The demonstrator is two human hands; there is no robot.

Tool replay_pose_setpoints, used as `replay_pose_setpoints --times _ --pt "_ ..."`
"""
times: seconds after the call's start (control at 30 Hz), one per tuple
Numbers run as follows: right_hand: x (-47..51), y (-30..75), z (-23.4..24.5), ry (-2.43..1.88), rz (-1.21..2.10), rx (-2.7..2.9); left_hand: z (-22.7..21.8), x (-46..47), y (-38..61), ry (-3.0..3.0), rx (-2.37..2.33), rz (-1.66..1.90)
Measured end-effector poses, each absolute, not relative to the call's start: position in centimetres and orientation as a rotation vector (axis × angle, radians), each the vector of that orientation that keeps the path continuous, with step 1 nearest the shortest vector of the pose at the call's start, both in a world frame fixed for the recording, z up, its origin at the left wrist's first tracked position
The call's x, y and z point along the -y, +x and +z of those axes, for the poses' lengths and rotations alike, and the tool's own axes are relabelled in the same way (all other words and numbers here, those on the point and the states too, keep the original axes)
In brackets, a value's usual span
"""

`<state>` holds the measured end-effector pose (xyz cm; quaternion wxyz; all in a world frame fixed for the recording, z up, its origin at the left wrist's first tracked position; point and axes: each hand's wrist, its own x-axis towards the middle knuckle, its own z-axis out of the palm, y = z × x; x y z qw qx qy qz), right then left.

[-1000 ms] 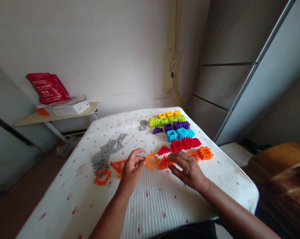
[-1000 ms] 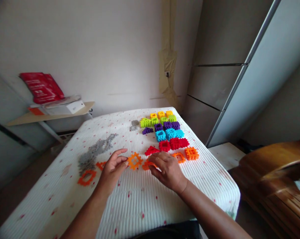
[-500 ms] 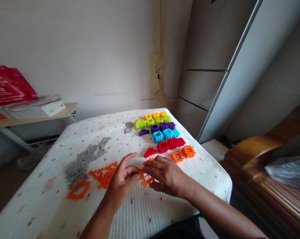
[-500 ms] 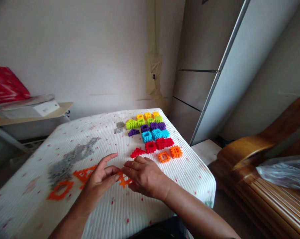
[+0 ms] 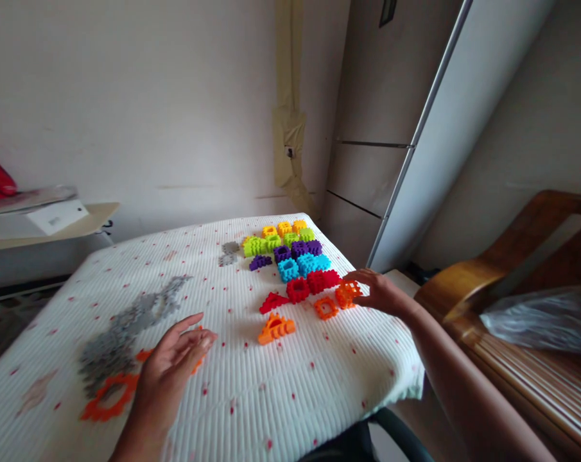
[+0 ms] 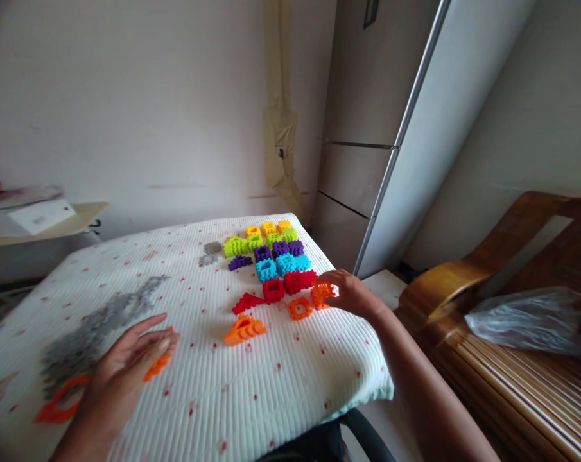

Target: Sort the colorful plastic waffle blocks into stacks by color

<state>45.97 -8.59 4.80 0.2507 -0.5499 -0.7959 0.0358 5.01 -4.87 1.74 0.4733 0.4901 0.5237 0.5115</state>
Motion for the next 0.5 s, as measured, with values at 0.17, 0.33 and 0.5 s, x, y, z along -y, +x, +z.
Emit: replay_pose_setpoints --times 0.17,0.33,0.5 --pt "8.2 46.3 4.0 -1.553 0.207 2.167 1.1 4.5 5.1 1.242 -1.295 1.206" --pt "7.5 46.4 3.4 -1.583 0.219 2.217 1.0 4.3 4.8 1.241 -1.303 1.239" --pt "7.4 46.7 3.1 -1.565 0.236 2.228 0.7 4.3 4.6 1.238 -1.288 1.262"
